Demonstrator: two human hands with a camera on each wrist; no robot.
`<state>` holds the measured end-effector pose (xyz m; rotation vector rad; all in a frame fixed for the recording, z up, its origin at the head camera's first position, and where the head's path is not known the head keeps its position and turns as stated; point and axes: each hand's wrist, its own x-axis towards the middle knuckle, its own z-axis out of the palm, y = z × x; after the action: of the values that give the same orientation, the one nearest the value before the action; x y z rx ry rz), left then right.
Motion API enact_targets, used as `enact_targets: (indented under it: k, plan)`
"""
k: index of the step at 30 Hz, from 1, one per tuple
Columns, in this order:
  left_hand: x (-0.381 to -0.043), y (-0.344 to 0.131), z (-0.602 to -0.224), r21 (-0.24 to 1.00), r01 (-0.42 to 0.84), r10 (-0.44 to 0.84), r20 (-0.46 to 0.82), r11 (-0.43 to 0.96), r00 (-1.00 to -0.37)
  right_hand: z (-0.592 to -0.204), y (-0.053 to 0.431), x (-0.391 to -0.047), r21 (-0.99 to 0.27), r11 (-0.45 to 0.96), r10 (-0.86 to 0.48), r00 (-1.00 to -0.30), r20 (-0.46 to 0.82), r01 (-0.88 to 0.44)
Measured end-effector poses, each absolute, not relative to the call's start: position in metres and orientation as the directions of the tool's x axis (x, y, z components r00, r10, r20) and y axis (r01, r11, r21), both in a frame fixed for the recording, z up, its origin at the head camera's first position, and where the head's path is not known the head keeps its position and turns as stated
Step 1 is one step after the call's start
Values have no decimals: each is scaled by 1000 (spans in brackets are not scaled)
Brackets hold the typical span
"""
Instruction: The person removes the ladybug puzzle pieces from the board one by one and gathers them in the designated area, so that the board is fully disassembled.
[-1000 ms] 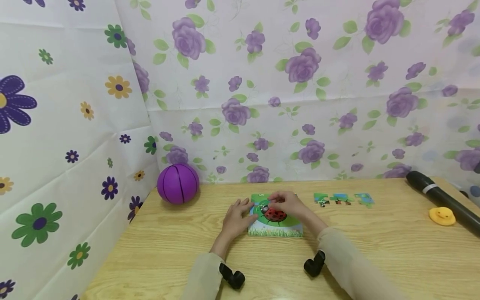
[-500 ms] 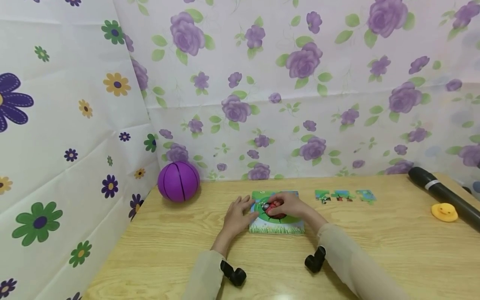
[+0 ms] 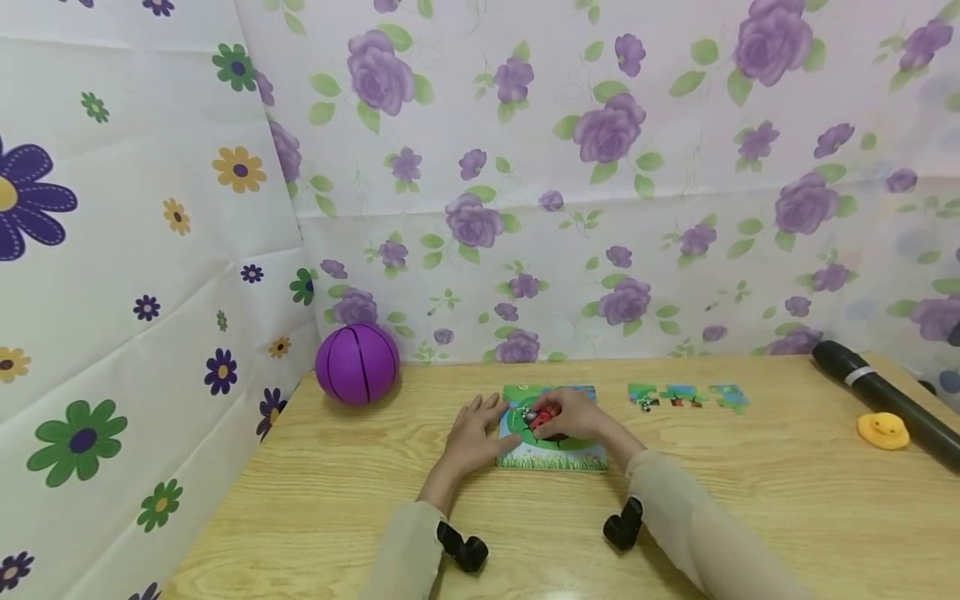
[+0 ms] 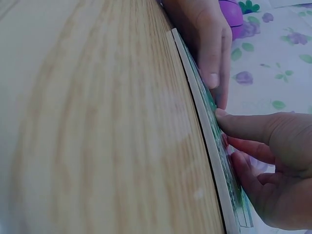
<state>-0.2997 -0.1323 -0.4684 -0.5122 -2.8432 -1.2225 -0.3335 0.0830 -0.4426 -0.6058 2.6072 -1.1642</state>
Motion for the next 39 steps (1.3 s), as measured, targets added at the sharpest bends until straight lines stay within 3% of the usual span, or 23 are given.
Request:
enact_targets:
  k: [27,39]
  plan:
    - [-302,-131,-468,737,261,269,111,624,-957,-446,80,-336,-885,435,-454,-889,-60,-163]
    - [-301,-130,-467,744,241,259,94,623,-961,-447,73,-333,-895,436,-358,-930,-77,-94]
